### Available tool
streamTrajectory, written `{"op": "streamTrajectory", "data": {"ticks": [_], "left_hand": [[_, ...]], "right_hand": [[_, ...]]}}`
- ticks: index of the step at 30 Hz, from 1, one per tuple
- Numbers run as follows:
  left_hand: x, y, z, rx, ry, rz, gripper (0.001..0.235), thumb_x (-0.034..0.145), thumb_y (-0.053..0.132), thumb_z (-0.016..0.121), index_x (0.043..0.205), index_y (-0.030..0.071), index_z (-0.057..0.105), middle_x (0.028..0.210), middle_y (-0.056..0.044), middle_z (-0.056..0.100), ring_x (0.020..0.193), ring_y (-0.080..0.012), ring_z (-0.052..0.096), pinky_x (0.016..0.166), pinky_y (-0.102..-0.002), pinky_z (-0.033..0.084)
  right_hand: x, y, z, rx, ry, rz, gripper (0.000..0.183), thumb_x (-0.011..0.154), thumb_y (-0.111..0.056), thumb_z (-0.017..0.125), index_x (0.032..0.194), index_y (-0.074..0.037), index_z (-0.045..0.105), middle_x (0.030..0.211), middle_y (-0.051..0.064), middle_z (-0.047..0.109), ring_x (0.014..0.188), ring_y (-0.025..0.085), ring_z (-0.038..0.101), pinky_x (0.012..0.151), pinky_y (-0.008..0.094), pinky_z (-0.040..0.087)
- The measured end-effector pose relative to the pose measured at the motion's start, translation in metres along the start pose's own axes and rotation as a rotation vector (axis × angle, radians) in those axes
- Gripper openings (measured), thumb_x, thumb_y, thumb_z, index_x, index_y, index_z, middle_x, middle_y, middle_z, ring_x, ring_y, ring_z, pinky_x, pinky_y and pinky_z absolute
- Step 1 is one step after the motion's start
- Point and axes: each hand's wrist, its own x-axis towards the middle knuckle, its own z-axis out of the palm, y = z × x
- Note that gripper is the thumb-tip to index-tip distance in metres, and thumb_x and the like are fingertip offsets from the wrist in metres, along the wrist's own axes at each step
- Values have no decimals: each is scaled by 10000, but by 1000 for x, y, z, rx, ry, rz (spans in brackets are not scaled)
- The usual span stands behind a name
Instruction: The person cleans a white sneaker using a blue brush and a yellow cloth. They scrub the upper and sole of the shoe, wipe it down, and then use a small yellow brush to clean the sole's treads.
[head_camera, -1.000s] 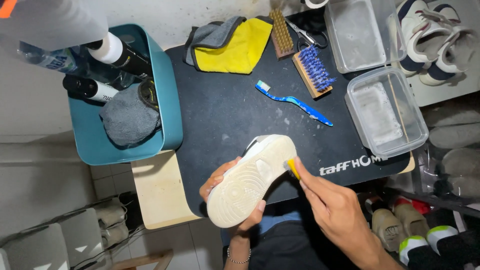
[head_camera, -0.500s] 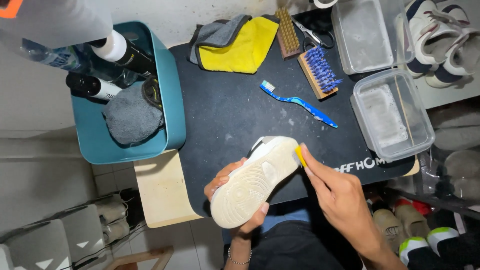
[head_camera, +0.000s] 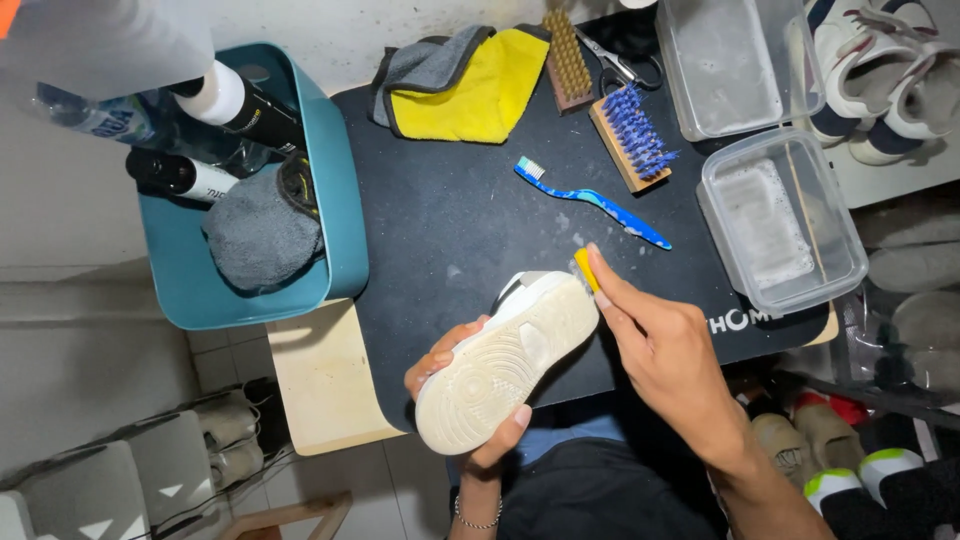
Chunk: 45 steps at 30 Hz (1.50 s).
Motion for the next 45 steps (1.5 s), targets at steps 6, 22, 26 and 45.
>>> {"op": "streamTrajectory", "data": {"ticks": [6, 22, 26, 45], "left_hand": [[-3, 1, 8, 83, 90, 37, 653, 794, 270, 778, 1299, 122, 392, 1302, -197, 528, 1269, -325, 525, 1184, -596, 439], [2, 8, 12, 63, -53, 40, 623, 843, 232, 769, 1320, 173, 374, 1336, -215, 503, 1281, -372, 552, 1134, -535, 473], [6, 7, 5, 114, -48, 28, 654, 822, 274, 773, 1324, 153, 371, 1326, -275, 539, 1260, -374, 562, 1064, -498, 522], [-1, 2, 22, 116, 25, 140, 634, 782, 249, 754, 1296, 151, 397, 1287, -230, 535, 1218, -325, 583, 1139, -541, 471]], "right_hand": [[-35, -17, 6, -18, -75, 57, 490, 993, -110, 568, 1482, -144, 574, 783, 35, 553, 659, 178, 371, 670, 190, 420], [-45, -22, 11, -41, -125, -68, 509, 990, -52, 552, 1492, -135, 532, 855, 14, 713, 643, 124, 562, 701, 177, 451], [-24, -34, 22, -28, -83, -104, 536, 1003, -24, 569, 1522, -146, 515, 682, 27, 339, 618, 172, 289, 593, 210, 339], [-36, -28, 15, -218, -16, -16, 511, 1027, -135, 571, 1524, -243, 533, 866, 1, 485, 706, 141, 526, 639, 258, 458]]}}
